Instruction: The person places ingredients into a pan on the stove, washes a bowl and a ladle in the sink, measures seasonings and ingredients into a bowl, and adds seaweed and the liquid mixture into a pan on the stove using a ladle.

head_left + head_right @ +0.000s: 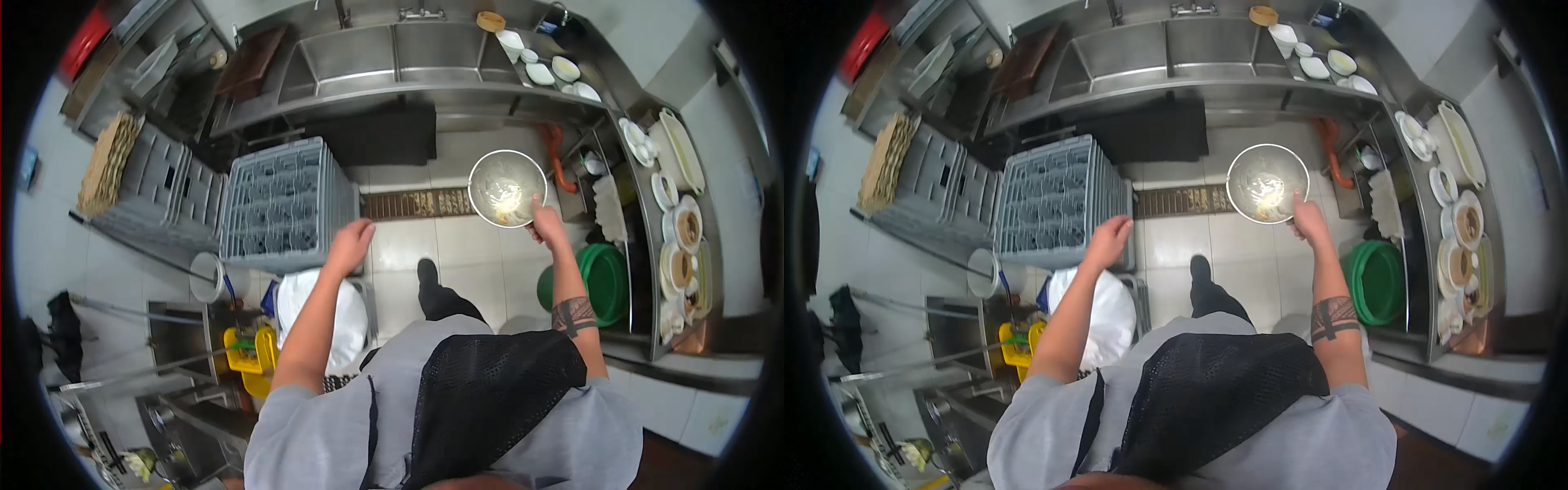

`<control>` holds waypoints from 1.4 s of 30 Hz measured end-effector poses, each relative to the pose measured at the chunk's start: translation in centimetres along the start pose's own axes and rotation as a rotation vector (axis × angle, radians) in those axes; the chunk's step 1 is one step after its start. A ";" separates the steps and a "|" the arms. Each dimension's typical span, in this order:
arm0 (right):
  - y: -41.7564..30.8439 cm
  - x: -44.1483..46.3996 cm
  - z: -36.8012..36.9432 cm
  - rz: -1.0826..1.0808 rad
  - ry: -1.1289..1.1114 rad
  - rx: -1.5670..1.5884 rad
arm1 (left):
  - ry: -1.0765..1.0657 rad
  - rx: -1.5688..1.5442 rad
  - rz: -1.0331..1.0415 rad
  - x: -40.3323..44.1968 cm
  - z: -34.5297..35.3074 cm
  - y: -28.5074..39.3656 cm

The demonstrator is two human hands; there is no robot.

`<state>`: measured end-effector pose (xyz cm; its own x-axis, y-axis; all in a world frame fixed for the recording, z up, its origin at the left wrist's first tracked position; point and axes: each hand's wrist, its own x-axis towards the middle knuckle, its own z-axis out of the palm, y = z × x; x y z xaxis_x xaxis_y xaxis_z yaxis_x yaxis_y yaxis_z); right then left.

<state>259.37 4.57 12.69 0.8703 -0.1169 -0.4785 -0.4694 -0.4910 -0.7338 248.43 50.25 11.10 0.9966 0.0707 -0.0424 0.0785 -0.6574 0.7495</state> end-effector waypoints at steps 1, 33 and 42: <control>-1.9 2.8 0.8 -0.028 -0.041 0.052 | -0.011 0.006 0.018 2.7 -0.2 0.0; -45.6 52.0 29.1 0.225 -0.404 -0.270 | 0.111 0.637 0.359 103.8 -8.6 -21.6; -62.3 67.6 39.4 -0.112 -0.540 -0.512 | -0.319 -1.353 -0.335 88.3 -19.3 -25.8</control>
<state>341.60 61.24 7.04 0.6527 0.3322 -0.6809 -0.1398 -0.8305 -0.5392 333.92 87.92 0.80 0.9134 -0.2115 -0.3479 0.4040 0.5776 0.7094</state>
